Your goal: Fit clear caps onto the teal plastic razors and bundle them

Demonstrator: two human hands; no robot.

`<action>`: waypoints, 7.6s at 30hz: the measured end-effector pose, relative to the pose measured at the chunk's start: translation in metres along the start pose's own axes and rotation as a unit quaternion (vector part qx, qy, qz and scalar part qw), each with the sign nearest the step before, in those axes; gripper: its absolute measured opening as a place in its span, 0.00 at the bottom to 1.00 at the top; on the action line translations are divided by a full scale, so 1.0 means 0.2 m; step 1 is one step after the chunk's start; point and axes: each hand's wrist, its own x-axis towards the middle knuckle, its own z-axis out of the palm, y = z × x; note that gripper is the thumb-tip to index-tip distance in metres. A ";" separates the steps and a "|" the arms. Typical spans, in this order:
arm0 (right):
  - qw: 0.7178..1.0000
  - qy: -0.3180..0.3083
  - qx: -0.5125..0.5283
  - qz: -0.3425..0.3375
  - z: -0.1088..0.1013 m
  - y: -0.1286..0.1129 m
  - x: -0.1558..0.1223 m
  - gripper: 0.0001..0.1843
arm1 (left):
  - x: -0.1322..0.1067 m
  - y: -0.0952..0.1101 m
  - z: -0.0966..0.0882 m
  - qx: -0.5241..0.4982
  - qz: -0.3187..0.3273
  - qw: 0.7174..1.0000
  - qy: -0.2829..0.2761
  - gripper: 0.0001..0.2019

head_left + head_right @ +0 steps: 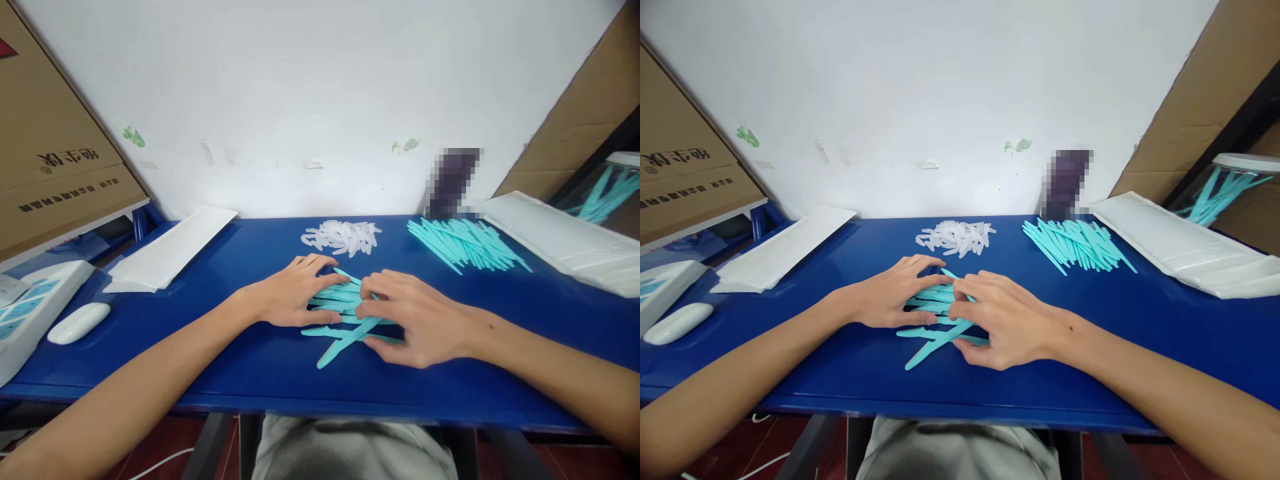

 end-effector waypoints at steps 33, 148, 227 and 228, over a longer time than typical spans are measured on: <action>0.993 -0.077 0.019 0.082 0.01 -0.01 0.02 0.12 | -0.02 -0.03 -0.03 0.008 -0.047 0.999 -0.024 0.35; 0.876 -0.249 -0.142 0.389 -0.25 0.34 -0.09 0.14 | 0.00 -0.01 -0.03 0.046 0.046 0.994 0.084 0.18; 0.982 -0.083 -0.040 0.165 -0.01 0.05 0.02 0.20 | 0.01 -0.12 0.00 0.119 -0.106 0.985 0.059 0.18; 0.982 -0.083 -0.038 0.168 -0.01 0.05 0.02 0.21 | 0.01 -0.12 0.00 0.119 -0.107 0.985 0.059 0.18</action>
